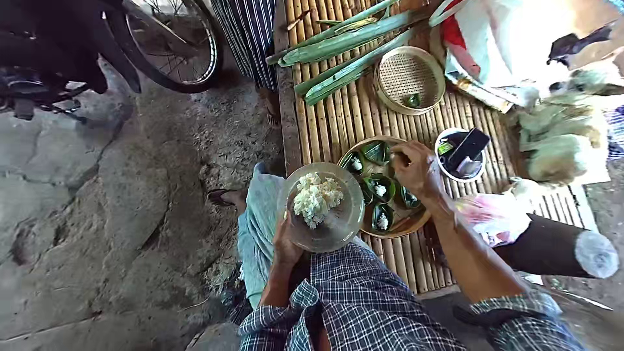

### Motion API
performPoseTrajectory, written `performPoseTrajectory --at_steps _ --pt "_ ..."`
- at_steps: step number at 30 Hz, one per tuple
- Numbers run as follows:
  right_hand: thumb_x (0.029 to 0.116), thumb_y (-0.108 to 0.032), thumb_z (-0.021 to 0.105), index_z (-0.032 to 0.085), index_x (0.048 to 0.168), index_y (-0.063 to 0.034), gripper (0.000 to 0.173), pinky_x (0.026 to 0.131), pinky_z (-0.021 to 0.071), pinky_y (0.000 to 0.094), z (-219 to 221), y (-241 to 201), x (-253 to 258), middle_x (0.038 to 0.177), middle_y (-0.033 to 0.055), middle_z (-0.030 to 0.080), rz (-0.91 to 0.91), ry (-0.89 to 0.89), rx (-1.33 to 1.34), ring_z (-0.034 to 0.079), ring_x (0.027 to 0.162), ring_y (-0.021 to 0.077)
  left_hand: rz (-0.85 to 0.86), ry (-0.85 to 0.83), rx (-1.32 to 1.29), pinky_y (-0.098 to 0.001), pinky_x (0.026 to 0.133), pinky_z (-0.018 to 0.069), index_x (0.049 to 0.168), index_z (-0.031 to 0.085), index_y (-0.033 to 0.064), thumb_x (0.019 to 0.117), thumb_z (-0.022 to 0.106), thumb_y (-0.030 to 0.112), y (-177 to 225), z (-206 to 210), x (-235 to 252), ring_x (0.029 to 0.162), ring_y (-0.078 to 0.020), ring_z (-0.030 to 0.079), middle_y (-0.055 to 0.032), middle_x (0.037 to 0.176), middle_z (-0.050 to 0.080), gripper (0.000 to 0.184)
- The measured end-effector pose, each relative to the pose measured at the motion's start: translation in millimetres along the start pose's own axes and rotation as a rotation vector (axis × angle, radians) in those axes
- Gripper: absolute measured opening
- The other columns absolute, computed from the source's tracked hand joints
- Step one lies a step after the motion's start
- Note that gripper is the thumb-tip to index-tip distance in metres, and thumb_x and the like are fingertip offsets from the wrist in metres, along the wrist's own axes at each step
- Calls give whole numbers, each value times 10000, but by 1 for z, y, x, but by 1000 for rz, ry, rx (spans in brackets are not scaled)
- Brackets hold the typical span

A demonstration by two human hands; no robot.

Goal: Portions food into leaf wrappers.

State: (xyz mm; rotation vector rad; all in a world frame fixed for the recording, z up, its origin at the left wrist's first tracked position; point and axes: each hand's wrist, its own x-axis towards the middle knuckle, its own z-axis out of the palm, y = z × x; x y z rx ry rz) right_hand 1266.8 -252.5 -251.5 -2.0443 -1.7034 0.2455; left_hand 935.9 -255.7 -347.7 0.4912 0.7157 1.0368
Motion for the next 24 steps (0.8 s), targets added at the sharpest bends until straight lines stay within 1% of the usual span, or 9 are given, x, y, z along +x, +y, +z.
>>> performPoseTrajectory --at_steps 3,5,7,8,10,14,18,22,24 --pt "957 -92 659 759 1082 -83 160 857 609 400 5 -61 -8 1049 73 718 -153 -201 208 697 949 176 -6 -16 -10 -464 1023 543 1444 469 74 1040 463 402 0 -2 0 1186 -215 647 -105 1295 659 520" --pt "946 -123 671 760 1119 -110 194 847 613 385 23 -86 -15 1051 46 715 -175 -357 264 697 928 147 -13 -12 -14 -470 1025 538 1463 448 78 1019 511 430 0 -3 1 1201 -221 637 -115 1319 643 571" --pt "956 -158 674 711 1248 -100 300 913 592 454 43 -99 -24 1156 106 702 -181 -474 211 697 1021 234 -10 -1 -12 -476 1033 533 1488 433 64 1014 512 416 1 -2 -1 1213 -230 630 -133 1343 629 595" --pt "950 -159 676 672 1317 -104 370 969 564 494 52 -102 -28 1225 135 684 -189 -511 160 673 1114 290 4 8 13 -461 1029 537 1483 437 53 1023 493 409 1 -2 -3 1206 -218 634 -127 1340 633 583" --pt "927 -139 680 631 1373 -114 449 988 542 530 66 -107 -31 1288 170 655 -189 -514 59 630 1191 365 18 19 67 -424 1034 536 1500 425 47 1051 433 405 2 -2 -5 1205 -189 629 -106 1359 626 575" --pt "922 -124 626 668 1298 -104 379 915 574 510 75 -108 -28 1235 161 674 -164 -446 -47 649 1140 366 3 36 98 -406 1037 532 1521 373 39 1057 405 398 3 0 -4 1222 -182 618 -110 1381 607 587" --pt "895 -133 629 721 1159 -86 284 870 594 481 67 -104 -23 1099 155 698 -139 -394 -21 694 1032 320 14 24 38 -408 1033 536 1497 413 49 1052 435 386 4 2 -4 1205 -179 633 -103 1350 634 560" --pt "930 -133 603 739 1091 -33 233 865 596 451 57 -105 -23 1078 179 679 -124 -457 -66 695 1001 314 27 -23 -46 -443 1057 517 1527 396 58 1015 542 438 0 -4 0 1256 -225 609 -137 1407 599 655" --pt "950 -107 606 714 1134 1 239 940 573 443 56 -105 -23 1149 204 658 -127 -515 -63 666 1090 336 22 -9 -80 -450 1044 527 1515 402 57 999 577 436 -1 -3 1 1244 -236 618 -151 1390 607 664"
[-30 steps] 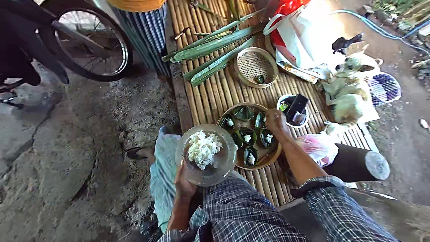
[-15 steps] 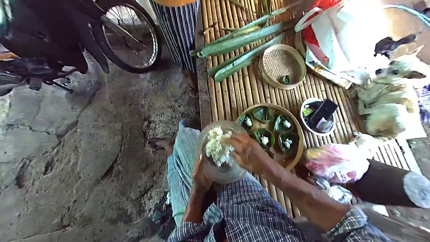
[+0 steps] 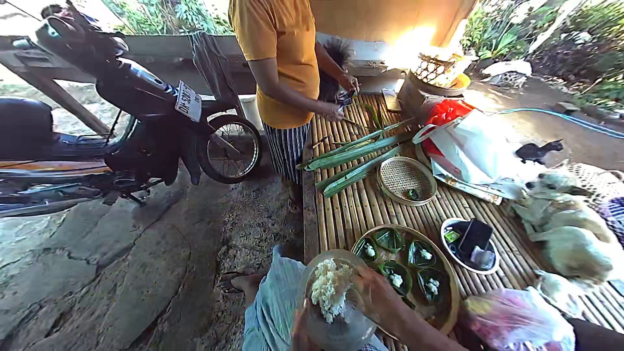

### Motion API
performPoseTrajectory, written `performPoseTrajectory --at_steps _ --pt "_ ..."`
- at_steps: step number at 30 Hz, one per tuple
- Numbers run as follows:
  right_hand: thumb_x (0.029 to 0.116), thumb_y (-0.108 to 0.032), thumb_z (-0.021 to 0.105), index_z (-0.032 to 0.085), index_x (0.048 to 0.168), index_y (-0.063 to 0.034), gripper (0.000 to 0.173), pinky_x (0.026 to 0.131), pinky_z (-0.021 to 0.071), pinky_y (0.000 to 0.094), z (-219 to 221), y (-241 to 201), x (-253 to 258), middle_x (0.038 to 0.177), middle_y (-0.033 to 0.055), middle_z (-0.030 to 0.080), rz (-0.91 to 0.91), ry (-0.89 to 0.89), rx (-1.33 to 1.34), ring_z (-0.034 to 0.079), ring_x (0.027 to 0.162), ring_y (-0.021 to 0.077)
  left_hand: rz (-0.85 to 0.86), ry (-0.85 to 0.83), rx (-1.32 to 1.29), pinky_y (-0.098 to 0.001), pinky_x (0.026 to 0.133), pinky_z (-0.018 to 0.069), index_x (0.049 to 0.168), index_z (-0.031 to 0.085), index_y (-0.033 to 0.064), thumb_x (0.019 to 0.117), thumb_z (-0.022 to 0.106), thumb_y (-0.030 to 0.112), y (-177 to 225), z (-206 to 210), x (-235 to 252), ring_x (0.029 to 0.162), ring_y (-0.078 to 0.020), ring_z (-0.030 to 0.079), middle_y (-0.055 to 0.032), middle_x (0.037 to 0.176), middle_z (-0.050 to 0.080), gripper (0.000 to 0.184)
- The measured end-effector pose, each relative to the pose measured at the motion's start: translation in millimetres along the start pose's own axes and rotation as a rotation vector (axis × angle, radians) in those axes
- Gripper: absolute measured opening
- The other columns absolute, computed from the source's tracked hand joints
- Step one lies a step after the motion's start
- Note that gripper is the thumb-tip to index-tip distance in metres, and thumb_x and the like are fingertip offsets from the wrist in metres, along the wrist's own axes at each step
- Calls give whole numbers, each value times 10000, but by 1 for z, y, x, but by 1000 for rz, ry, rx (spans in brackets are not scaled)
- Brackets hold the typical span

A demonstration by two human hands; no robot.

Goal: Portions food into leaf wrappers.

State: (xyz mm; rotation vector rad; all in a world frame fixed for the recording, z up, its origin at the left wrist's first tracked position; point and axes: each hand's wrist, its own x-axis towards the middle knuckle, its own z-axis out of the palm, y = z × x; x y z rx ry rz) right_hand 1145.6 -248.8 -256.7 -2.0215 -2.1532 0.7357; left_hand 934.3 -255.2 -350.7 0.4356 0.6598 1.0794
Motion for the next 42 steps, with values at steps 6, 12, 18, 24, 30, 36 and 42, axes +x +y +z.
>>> performPoseTrajectory --at_steps 6,12,18,24,30,36,42 --pt "859 -57 633 685 1125 -25 273 865 588 455 8 0 -4 1100 174 661 -37 39 -5 668 1053 331 -11 -12 -1 -449 1045 526 1521 403 71 1007 558 439 0 -1 -1 1244 -237 617 -148 1389 606 651" --pt "933 -147 573 735 1122 -92 255 834 581 433 -2 2 -8 1088 125 661 38 -51 189 678 965 256 -21 5 -23 -451 1035 533 1502 429 75 995 591 439 -2 1 -2 1233 -235 625 -149 1372 618 645" --pt "902 -107 643 706 1151 -47 264 925 548 480 -8 14 -8 1125 167 655 -3 -92 264 649 1061 318 7 -88 51 -449 1078 498 1546 391 86 1022 520 449 -3 -2 2 1297 -232 580 -139 1450 564 651" --pt "944 -119 615 720 1116 -30 221 892 547 419 -23 18 -11 1066 130 705 28 -73 550 675 973 225 4 -126 97 -422 1071 508 1546 403 108 1041 477 441 -1 1 1 1287 -198 589 -92 1443 577 610" --pt "977 -23 623 662 1160 56 203 900 601 383 -53 45 -25 1061 127 713 199 5 1252 707 930 189 -1 -152 72 -452 1121 464 1570 358 89 1037 489 433 2 1 3 1362 -228 524 -116 1510 509 647" --pt "912 -27 709 682 1209 -23 299 890 596 445 -63 170 -8 1145 140 709 335 253 658 702 998 225 -7 -88 81 -434 1086 502 1514 434 101 1089 357 377 1 4 1 1285 -193 590 -84 1415 599 513" --pt "908 9 606 720 1181 -31 298 1029 497 582 -25 219 38 1216 196 695 313 92 83 649 1175 368 -34 -13 87 -458 1041 533 1466 462 75 1066 393 391 2 6 1 1219 -208 633 -106 1339 641 514"
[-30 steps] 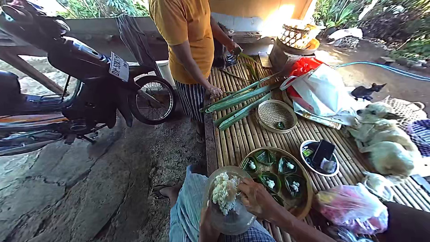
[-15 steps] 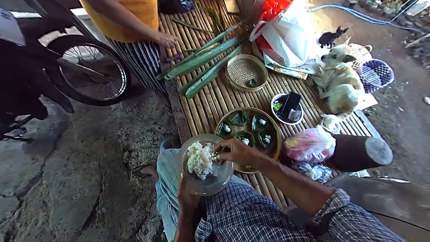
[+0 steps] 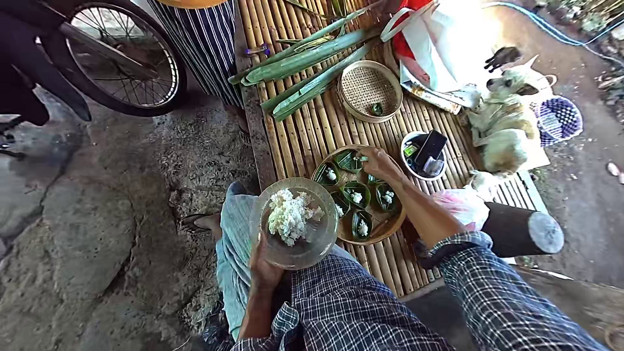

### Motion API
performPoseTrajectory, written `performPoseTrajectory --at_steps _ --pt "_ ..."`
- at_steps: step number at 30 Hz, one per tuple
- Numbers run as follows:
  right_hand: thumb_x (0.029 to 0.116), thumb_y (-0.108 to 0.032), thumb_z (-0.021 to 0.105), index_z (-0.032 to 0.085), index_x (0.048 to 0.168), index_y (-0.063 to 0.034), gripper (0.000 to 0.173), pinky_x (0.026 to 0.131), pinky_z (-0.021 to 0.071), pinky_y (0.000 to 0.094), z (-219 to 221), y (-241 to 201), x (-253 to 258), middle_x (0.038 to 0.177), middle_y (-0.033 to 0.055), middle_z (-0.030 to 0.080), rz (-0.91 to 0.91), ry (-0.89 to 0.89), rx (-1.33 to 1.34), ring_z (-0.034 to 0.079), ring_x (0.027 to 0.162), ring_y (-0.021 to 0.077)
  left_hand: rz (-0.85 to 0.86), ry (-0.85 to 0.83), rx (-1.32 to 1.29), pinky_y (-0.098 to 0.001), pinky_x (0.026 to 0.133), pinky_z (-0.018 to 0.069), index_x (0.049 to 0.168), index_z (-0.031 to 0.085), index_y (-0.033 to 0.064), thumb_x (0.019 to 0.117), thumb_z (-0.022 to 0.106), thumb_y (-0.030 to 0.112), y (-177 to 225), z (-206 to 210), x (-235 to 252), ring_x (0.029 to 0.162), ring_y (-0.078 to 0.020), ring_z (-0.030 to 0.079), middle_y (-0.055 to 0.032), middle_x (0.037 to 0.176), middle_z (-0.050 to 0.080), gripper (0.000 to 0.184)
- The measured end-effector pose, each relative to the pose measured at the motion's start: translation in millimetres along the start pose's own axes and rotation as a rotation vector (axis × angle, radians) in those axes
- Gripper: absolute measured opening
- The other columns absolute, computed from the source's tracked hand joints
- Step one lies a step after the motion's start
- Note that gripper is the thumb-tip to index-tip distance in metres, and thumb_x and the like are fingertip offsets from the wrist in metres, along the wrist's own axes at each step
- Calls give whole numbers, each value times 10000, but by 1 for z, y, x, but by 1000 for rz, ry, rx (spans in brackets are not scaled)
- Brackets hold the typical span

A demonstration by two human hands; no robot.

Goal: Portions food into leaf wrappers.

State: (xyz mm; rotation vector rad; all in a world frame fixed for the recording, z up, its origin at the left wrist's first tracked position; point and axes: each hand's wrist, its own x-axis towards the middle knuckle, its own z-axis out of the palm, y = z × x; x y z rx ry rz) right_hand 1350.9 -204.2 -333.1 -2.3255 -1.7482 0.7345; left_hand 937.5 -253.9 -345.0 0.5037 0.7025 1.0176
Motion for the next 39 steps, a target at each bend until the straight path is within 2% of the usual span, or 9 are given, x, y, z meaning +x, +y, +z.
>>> performPoseTrajectory --at_steps 3,11,15,18,21,25,32,36,39 --pt "886 17 621 701 1194 -7 318 1038 496 582 22 4 15 1236 217 673 -47 -33 -125 629 1202 396 -17 65 -18 -451 991 564 1391 497 74 1070 369 342 1 3 0 1153 -201 666 -101 1253 679 437" --pt "807 16 748 674 1231 -7 431 1006 520 552 29 -7 22 1252 219 625 -59 -195 -355 609 1199 396 -1 14 -29 -465 1052 522 1481 448 81 1051 428 354 1 -1 4 1250 -219 612 -120 1376 615 509" --pt "744 -15 836 673 1238 13 521 1019 503 622 30 -14 5 1280 267 620 -30 -181 -340 594 1208 457 -45 100 -2 -441 964 585 1412 490 79 1042 458 371 3 3 -5 1130 -197 682 -96 1249 688 473" --pt "839 -86 775 639 1281 60 485 1042 477 659 20 -30 2 1317 328 593 28 -193 -349 572 1234 513 -44 86 -55 -449 986 573 1439 491 82 1001 573 440 4 1 -6 1151 -217 675 -111 1275 681 571" --pt "980 -177 587 671 1240 41 350 1041 488 625 14 -44 4 1312 289 622 99 -201 -395 593 1241 468 -10 66 -95 -442 1008 554 1437 491 69 994 590 411 3 0 -5 1155 -205 671 -102 1269 688 568" --pt "1070 -248 416 663 1264 32 421 1058 468 627 15 -46 11 1319 276 636 211 -162 -317 596 1264 443 20 69 -84 -420 1018 543 1472 428 55 1011 555 344 3 1 -4 1152 -177 662 -79 1275 678 559" --pt "927 -170 672 670 1292 -9 398 985 473 703 9 -55 17 1322 282 628 119 -148 -440 595 1222 498 -10 103 -106 -447 1012 550 1527 352 46 971 616 374 2 -2 -2 1195 -235 643 -146 1347 629 697" --pt "970 -161 645 698 1230 -12 305 961 474 713 -15 -78 3 1255 289 652 196 -126 -308 614 1172 505 2 35 -83 -441 994 562 1449 486 69 946 646 463 1 -11 1 1158 -209 665 -113 1289 670 658" --pt "1007 -180 587 734 1156 -60 241 931 515 673 -12 -47 -4 1157 237 695 165 27 -194 653 1120 446 18 -42 -38 -436 1026 541 1462 485 92 1019 525 443 0 -12 0 1188 -189 643 -78 1315 657 567"
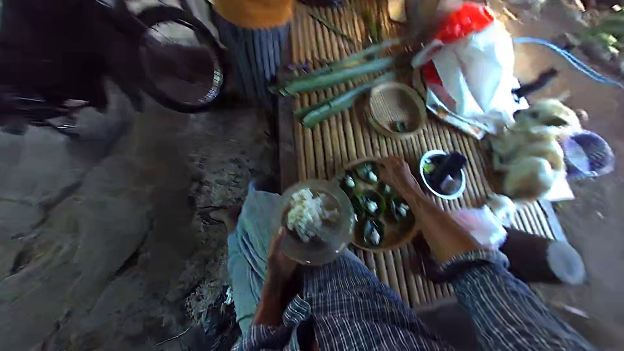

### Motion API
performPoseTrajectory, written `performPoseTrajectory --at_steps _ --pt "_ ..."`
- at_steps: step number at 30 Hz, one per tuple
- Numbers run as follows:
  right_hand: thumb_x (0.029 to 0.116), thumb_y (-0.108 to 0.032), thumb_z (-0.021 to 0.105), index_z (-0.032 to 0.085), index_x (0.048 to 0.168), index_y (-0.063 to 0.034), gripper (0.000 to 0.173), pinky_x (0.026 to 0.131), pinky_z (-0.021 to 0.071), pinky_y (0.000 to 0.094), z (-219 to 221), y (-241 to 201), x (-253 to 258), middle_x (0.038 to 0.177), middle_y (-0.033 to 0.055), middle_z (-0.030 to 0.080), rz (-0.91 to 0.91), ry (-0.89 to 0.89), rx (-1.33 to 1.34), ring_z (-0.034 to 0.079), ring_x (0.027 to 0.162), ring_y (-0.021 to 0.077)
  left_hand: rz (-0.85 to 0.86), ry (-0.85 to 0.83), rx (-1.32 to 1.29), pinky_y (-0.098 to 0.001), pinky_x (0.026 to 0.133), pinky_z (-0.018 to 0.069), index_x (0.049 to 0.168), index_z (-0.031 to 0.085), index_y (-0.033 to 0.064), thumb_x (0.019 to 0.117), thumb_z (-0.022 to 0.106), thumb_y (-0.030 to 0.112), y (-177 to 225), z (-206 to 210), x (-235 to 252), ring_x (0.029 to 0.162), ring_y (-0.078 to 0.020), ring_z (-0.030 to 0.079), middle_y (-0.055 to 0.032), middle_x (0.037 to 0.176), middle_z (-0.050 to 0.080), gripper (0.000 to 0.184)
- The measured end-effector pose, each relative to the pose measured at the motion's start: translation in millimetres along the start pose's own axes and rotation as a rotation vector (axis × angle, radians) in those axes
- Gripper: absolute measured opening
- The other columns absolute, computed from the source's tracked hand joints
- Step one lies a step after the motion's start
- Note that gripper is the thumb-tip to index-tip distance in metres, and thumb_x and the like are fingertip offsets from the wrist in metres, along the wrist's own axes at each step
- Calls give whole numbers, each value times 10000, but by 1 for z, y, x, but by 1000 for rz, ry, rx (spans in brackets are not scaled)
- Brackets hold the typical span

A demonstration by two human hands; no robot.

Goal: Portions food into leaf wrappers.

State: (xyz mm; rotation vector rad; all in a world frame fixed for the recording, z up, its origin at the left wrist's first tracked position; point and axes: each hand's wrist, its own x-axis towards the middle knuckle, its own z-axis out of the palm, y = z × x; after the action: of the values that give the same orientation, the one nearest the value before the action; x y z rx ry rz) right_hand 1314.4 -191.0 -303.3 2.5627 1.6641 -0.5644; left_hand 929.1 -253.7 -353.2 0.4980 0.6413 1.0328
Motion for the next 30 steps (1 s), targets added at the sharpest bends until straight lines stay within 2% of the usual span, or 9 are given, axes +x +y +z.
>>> performPoseTrajectory --at_steps 3,5,11,15,19,21,24,27,30 --pt "996 -172 603 751 1114 -64 217 938 525 638 -3 17 -8 1080 195 731 -15 143 201 691 1049 389 -15 43 20 -422 971 576 1381 527 119 1047 452 409 0 3 -2 1121 -164 678 -43 1227 700 449" --pt "993 -185 632 753 1125 -91 203 920 559 580 -5 20 -13 1054 144 746 36 191 315 718 986 314 -28 26 -3 -459 1014 547 1445 474 104 1063 416 388 0 2 -1 1183 -201 646 -86 1295 660 479" --pt "1028 -135 616 708 1131 -30 173 725 659 361 -18 4 -29 946 90 747 74 261 790 748 750 167 -15 39 -19 -472 1042 529 1475 439 82 1074 374 334 1 8 1 1224 -223 626 -113 1341 632 479" --pt "1003 -44 623 713 1136 13 170 727 671 362 -35 -58 -78 1029 102 746 -231 315 970 748 791 180 -14 30 -23 -491 1032 534 1456 463 108 1046 450 409 -2 4 3 1218 -232 632 -106 1331 641 509" --pt "910 -72 736 749 992 -63 83 776 626 346 -12 -126 -125 969 47 711 -543 275 713 692 855 128 -28 -39 4 -489 1082 495 1543 403 134 1030 481 451 -2 2 6 1303 -235 572 -102 1445 567 608" --pt "930 -102 705 756 988 -102 77 802 607 368 9 -147 -136 959 37 712 -719 201 553 690 914 160 -44 26 12 -472 1028 538 1467 475 141 1030 482 443 0 6 3 1228 -208 625 -75 1355 632 532" --pt "871 35 638 764 1109 -104 303 959 568 406 12 -147 -141 1240 59 720 -879 84 508 672 1144 217 -56 88 3 -476 992 557 1428 494 120 1006 531 456 2 7 -1 1178 -209 651 -86 1293 660 541" --pt "950 -9 621 738 1199 -57 280 1039 556 382 -8 -109 -134 1277 84 694 -675 165 613 657 1189 182 -28 56 -19 -488 1020 540 1470 468 128 1012 513 456 -1 6 1 1223 -229 628 -101 1354 628 566" --pt "1038 -150 585 665 1302 -78 285 880 601 478 -8 -38 -135 1242 132 689 -284 252 418 709 1023 252 -2 28 3 -497 1045 520 1547 395 149 1067 324 391 -2 2 1 1269 -240 593 -106 1423 580 542"
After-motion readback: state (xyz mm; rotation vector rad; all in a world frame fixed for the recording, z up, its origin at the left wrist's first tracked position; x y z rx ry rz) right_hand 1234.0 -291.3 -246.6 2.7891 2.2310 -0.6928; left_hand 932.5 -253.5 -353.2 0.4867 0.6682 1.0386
